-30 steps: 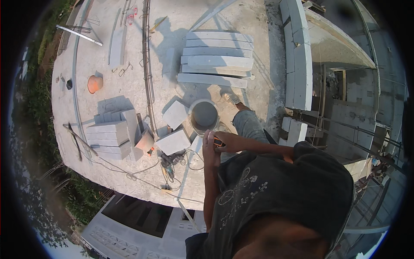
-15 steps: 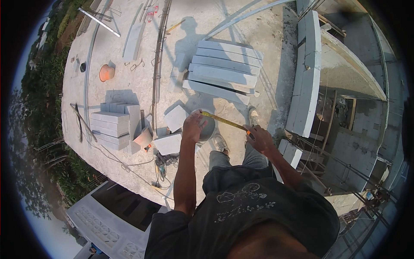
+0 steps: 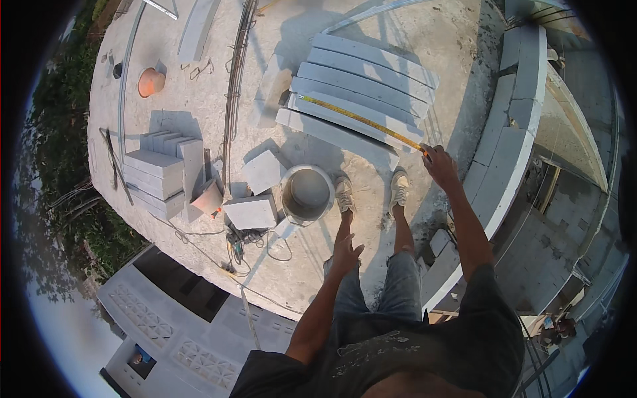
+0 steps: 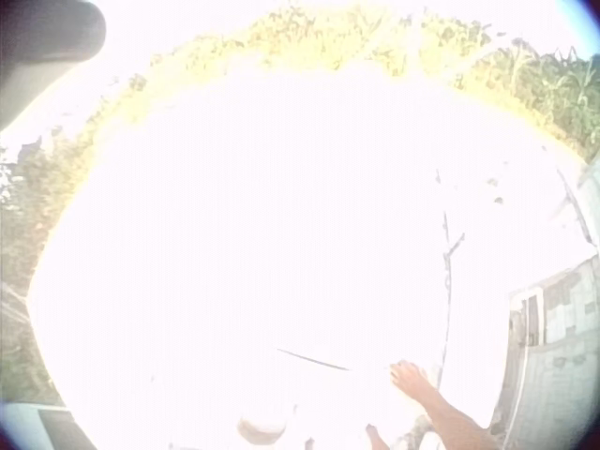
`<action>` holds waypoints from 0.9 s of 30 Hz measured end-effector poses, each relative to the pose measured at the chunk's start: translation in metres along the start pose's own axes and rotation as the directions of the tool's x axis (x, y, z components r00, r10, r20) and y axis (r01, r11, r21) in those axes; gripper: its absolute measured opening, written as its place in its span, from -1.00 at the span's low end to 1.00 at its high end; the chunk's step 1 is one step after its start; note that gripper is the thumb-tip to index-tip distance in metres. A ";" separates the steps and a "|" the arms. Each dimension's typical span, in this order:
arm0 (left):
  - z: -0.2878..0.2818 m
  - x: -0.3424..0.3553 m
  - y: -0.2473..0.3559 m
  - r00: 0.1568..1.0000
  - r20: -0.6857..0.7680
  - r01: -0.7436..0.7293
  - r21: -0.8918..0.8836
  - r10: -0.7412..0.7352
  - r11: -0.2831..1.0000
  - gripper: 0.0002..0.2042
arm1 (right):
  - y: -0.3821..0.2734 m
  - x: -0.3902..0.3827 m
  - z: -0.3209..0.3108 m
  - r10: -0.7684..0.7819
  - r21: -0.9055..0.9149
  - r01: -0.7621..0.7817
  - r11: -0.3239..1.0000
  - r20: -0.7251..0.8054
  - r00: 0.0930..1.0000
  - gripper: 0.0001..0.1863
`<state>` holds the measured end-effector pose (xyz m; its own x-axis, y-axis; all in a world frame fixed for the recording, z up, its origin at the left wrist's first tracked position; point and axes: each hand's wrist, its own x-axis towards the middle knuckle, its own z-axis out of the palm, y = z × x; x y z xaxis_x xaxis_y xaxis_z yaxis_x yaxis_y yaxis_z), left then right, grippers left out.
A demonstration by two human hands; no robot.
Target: Measuring aerated concrete blocks with a tape measure, marking them, and cutting them with a hand saw before applying mortar and laying them.
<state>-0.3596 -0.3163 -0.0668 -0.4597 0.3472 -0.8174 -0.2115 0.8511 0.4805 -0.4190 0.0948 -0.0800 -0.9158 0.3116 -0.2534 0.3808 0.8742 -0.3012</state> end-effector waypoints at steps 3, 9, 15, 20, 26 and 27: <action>0.024 -0.074 -0.042 0.995 0.092 0.014 0.097 -0.023 0.995 -0.40 | 0.001 0.035 0.028 0.039 -0.046 -0.037 0.998 0.025 0.999 -0.61; -0.007 -0.109 -0.070 0.996 0.076 0.046 -0.018 -0.045 0.999 -0.42 | -0.029 0.053 0.045 0.085 -0.043 -0.080 0.996 0.140 0.986 -0.61; -0.002 -0.091 -0.046 0.992 0.040 0.122 -0.116 -0.118 0.986 -0.44 | -0.002 0.051 0.047 0.195 -0.101 -0.185 0.978 0.104 0.975 -0.65; -0.001 -0.093 -0.034 0.994 0.048 0.107 -0.146 -0.101 0.984 -0.47 | 0.028 0.046 0.038 0.242 -0.114 -0.232 0.966 0.087 0.966 -0.65; -0.008 -0.090 -0.021 0.972 0.135 0.217 -0.206 -0.192 0.954 -0.46 | 0.054 0.025 0.046 0.265 -0.130 -0.248 0.960 0.135 0.955 -0.61; -0.010 -0.089 -0.020 0.967 0.145 0.237 -0.228 -0.208 0.944 -0.45 | 0.054 0.023 0.050 0.261 -0.119 -0.247 0.962 0.124 0.957 -0.61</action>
<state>-0.3232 -0.3680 -0.0001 -0.2756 0.2159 -0.9367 -0.5054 0.7964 0.3322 -0.4136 0.1304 -0.1479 -0.7617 0.4801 -0.4351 0.5769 0.8082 -0.1182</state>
